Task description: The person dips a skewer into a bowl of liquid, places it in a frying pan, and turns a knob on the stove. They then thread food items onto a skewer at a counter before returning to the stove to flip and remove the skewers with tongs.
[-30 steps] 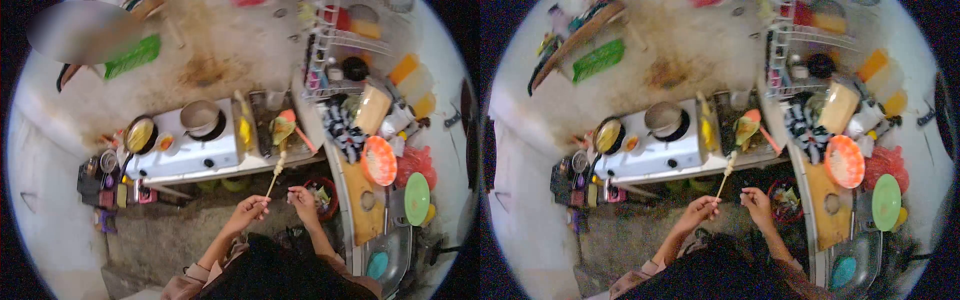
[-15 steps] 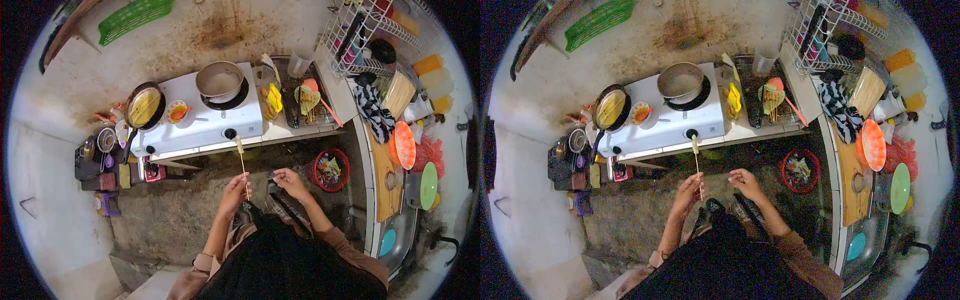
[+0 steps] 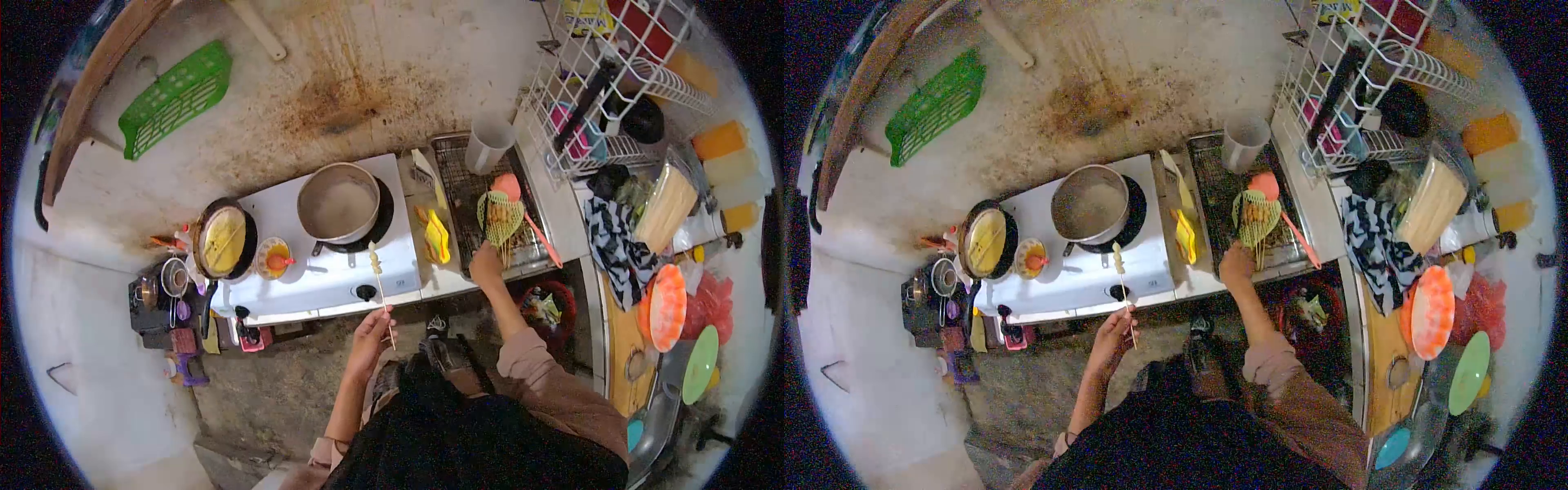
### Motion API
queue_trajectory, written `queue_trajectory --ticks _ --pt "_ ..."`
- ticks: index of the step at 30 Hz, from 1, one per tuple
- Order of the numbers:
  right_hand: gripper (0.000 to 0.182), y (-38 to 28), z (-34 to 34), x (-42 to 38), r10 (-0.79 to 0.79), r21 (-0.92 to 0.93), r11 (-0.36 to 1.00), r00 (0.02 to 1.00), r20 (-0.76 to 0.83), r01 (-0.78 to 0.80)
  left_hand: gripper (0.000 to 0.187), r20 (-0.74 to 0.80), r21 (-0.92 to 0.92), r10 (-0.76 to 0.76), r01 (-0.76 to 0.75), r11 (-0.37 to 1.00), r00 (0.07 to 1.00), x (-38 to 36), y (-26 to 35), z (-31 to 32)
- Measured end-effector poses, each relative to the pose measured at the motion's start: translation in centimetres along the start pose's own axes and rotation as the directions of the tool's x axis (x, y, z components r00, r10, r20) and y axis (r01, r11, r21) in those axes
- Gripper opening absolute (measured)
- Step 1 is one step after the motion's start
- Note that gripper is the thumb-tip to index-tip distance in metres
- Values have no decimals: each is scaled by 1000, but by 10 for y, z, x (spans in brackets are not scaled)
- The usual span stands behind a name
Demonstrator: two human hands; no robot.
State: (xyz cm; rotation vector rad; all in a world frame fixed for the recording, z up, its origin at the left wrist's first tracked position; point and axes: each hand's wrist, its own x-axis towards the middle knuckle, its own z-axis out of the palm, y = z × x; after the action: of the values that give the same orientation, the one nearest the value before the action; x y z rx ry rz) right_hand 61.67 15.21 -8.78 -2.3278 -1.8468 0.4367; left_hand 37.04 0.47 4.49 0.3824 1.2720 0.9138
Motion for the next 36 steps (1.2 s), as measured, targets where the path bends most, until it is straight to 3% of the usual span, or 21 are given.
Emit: queue_trajectory --ticks 3,5,7,9,11,12,14,15,17,19,22,25,28,29,31,34,36 --pt "53 -15 -4 23 128 -117 988 968 214 -105 28 -17 -31 15 -15 999 1000 12 12 5" --pt "56 -18 -13 32 96 -224 975 934 345 -17 28 -20 -36 23 -23 999 1000 22 13 6" --pt "57 -13 2 34 156 -237 968 942 297 -85 28 -27 -52 19 -20 998 999 26 13 6" --pt "57 -6 9 37 54 -381 922 948 315 74 29 -42 -27 3 -4 1000 999 31 17 6" --pt "59 21 33 40 2 -297 952 968 250 74 29 -49 -22 -7 6 1000 999 34 20 7" --pt "60 51 72 45 15 -130 991 985 172 7 29 -50 -28 -10 8 1000 999 35 22 7" --pt "66 55 73 51 129 25 991 978 163 -135 29 -58 -31 -2 0 1000 998 37 26 7" --pt "70 32 32 52 217 -3 975 949 229 -223 29 -62 -28 5 -7 1000 998 37 28 7" --pt "77 2 -19 43 275 -22 961 940 202 -276 29 -71 -25 6 -8 1000 997 39 30 7" --pt "85 -8 -42 35 205 -2 979 979 23 -205 29 -82 -27 -6 3 1000 997 40 31 9" --pt "88 -14 -69 35 188 -185 970 968 166 -157 30 -79 -46 -5 1 999 997 41 31 9" --pt "81 -3 -59 44 163 -318 943 968 193 -95 30 -67 -32 11 -13 999 998 40 30 8" --pt "72 1 -88 38 138 -139 985 960 242 -107 30 -87 -20 1 -3 1000 996 39 29 4" --pt "63 21 -74 38 30 -113 994 986 166 -11 29 -97 -4 11 -12 1000 995 35 33 6" --pt "58 32 -91 19 -13 59 998 991 136 5 29 -50 -21 42 -43 999 998 37 27 -3" --pt "57 34 -119 -14 94 221 963 960 265 -156 28 -55 -63 94 -98 993 994 31 28 -8" --pt "64 13 -167 -42 217 251 887 830 515 -388 28 -37 -105 127 -130 986 991 22 28 -18"
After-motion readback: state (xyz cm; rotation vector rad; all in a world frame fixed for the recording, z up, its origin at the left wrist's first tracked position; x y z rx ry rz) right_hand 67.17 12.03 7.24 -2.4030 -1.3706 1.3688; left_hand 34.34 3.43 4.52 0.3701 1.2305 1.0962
